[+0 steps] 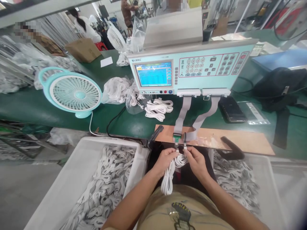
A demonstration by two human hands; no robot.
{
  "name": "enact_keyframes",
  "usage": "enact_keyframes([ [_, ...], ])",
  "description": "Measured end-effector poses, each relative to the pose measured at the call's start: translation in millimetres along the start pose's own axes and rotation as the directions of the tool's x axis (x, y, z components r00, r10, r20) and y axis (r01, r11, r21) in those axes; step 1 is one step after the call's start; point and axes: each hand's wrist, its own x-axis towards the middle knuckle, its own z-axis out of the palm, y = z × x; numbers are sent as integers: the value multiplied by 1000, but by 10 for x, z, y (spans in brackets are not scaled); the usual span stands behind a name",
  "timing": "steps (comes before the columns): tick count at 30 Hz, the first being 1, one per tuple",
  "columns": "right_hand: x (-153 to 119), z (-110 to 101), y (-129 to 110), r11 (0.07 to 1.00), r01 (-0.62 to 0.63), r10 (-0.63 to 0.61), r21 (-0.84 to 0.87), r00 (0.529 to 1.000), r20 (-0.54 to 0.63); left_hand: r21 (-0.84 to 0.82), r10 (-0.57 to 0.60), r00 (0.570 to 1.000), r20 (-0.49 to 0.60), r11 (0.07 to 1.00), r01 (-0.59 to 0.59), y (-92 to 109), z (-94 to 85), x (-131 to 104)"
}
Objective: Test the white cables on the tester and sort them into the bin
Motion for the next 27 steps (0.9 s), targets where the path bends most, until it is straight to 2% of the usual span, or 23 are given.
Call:
enact_keyframes([
  [4,21,12,-22,999,-9,9,35,1000,-2,192,89,996,29,977,-93,70,-69,15],
  [7,23,9,-34,992,-68,67,103,998,16,337,123,989,84,931,-144,175,-97,5],
  [11,41,15,-114,943,-225,219,245,974,51,362,54,986,158,926,-109,295,-110,12],
  [13,62,27,-165,916,-271,271,295,962,40,351,41,988,150,932,-92,336,-112,25],
  [17,101,49,-208,902,-286,302,323,953,-1,298,-14,993,116,954,-21,463,-118,12],
  [21,107,49,-177,900,-297,309,319,951,14,386,-83,970,229,922,-12,593,-145,-28],
  [24,99,49,-157,912,-285,295,295,955,10,390,-27,974,223,919,-64,524,-156,1],
  [27,92,48,-152,923,-275,286,270,958,-1,297,67,993,101,950,-94,333,-135,59],
])
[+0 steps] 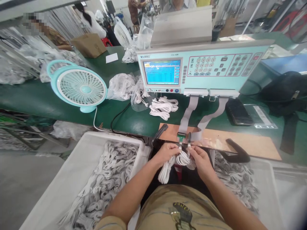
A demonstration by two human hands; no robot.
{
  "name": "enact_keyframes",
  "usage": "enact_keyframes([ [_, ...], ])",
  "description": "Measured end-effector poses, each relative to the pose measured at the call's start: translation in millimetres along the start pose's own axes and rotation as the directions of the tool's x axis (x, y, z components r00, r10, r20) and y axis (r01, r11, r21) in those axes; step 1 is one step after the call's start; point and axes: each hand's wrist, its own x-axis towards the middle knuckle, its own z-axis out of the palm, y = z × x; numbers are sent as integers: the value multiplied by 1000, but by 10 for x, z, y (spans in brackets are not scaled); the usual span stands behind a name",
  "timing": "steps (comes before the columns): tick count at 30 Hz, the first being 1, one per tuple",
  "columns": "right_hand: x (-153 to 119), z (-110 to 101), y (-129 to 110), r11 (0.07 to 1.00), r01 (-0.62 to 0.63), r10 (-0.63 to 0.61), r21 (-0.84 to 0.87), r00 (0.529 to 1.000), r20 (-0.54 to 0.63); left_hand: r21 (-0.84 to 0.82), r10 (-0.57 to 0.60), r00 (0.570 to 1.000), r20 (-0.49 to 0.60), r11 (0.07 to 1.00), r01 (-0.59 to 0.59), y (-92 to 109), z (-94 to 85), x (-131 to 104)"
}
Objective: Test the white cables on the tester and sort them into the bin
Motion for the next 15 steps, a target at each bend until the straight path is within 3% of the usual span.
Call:
enact_keyframes([
  [4,-3,-16,15,1000,-11,11,6,1000,11,-100,5,994,-108,995,-16,-144,99,20],
  [15,-8,-26,7,997,-26,23,73,999,38,-188,-9,970,-244,981,-38,-183,207,21],
])
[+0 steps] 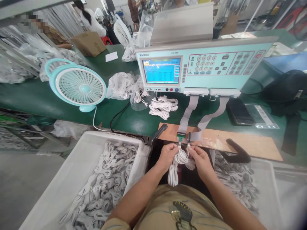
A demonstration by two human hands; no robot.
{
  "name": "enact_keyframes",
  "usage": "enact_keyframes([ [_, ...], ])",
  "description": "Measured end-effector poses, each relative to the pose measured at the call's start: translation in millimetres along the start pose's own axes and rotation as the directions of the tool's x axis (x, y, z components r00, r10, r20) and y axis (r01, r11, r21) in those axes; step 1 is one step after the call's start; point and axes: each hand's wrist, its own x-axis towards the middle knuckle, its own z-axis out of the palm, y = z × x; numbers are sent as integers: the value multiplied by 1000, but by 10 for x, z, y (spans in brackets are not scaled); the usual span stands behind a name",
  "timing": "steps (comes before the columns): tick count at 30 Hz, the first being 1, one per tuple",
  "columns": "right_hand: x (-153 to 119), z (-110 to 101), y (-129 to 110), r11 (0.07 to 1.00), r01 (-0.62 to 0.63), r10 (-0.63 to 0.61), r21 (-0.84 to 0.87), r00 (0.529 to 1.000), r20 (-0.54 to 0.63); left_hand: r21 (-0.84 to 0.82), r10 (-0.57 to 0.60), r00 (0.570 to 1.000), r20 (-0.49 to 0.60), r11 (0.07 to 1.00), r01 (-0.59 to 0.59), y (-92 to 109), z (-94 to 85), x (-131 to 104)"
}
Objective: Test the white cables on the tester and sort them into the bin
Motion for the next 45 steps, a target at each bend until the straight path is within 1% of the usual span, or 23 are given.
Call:
enact_keyframes([
  [5,0,1,-5,1000,14,-14,-19,1000,-2,67,20,999,33,998,-22,20,-34,27],
  [8,5,1,6,1000,17,-17,-12,1000,0,57,21,999,33,998,-23,47,-32,26],
  [15,6,-5,33,1000,-10,10,12,1000,-8,-126,-9,1000,-17,992,7,11,38,-45],
  [20,1,11,6,1000,19,-19,13,1000,-3,-44,3,1000,20,999,-3,44,10,-8],
  [23,0,17,-9,1000,26,-26,18,1000,12,-44,-3,1000,29,999,5,60,-2,13],
  [27,-2,16,-15,1000,10,-10,16,1000,1,-117,-20,1000,5,993,20,38,37,-9],
  [31,-5,14,-19,1000,-11,11,23,1000,-8,-223,-46,998,-52,974,33,3,99,-53],
  [35,-10,17,-31,1000,-10,10,23,1000,-3,-231,-22,996,-91,973,0,-6,131,-81],
  [45,-5,10,-42,997,-14,13,75,1000,14,-225,10,993,-118,974,-37,-69,136,-84],
])
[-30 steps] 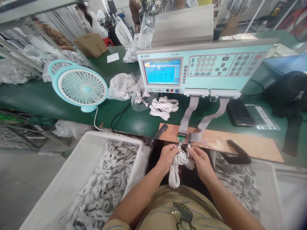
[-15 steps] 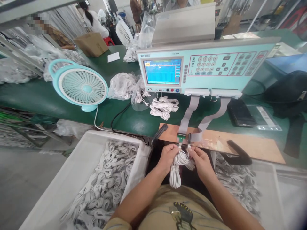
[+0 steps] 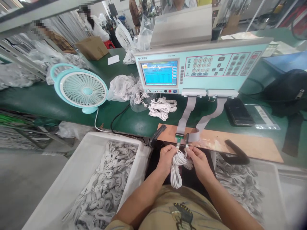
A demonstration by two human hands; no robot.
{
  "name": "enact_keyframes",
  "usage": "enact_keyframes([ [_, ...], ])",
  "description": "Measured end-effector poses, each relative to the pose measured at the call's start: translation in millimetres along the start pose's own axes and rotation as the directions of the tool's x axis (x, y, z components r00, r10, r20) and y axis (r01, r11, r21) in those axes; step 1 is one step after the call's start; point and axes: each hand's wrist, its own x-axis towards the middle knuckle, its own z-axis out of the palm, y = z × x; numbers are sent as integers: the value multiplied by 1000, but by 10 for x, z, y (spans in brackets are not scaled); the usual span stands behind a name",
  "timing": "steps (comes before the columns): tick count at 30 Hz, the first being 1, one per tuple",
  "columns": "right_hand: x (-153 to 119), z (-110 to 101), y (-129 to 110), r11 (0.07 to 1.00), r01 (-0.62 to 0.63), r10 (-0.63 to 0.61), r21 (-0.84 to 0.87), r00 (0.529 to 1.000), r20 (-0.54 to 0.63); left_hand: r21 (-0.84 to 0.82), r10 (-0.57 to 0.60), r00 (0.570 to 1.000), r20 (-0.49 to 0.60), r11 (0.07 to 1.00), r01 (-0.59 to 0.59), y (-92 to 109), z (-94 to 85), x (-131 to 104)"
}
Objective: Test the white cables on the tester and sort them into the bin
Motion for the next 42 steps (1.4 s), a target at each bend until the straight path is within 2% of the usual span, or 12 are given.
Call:
enact_keyframes([
  [7,9,7,15,1000,-16,16,12,1000,2,-24,-14,1000,11,1000,14,-38,24,-46],
  [16,-6,30,-34,999,-30,30,-37,999,-24,-23,58,998,-39,998,-59,-41,33,-47],
  [23,7,31,-47,999,-41,41,-20,999,1,-75,-10,1000,11,997,11,-4,51,-59],
  [27,-6,26,-31,998,-28,28,-55,1000,-5,-11,25,999,33,1000,-24,3,21,-42],
  [32,12,25,-11,991,-3,0,-132,1000,-23,118,71,989,132,989,-87,39,-2,42],
  [36,30,39,6,996,-1,0,-86,1000,-12,181,87,982,167,976,-117,63,4,108],
  [42,61,24,84,999,-9,10,-35,1000,25,209,90,983,161,970,-123,74,30,140],
])
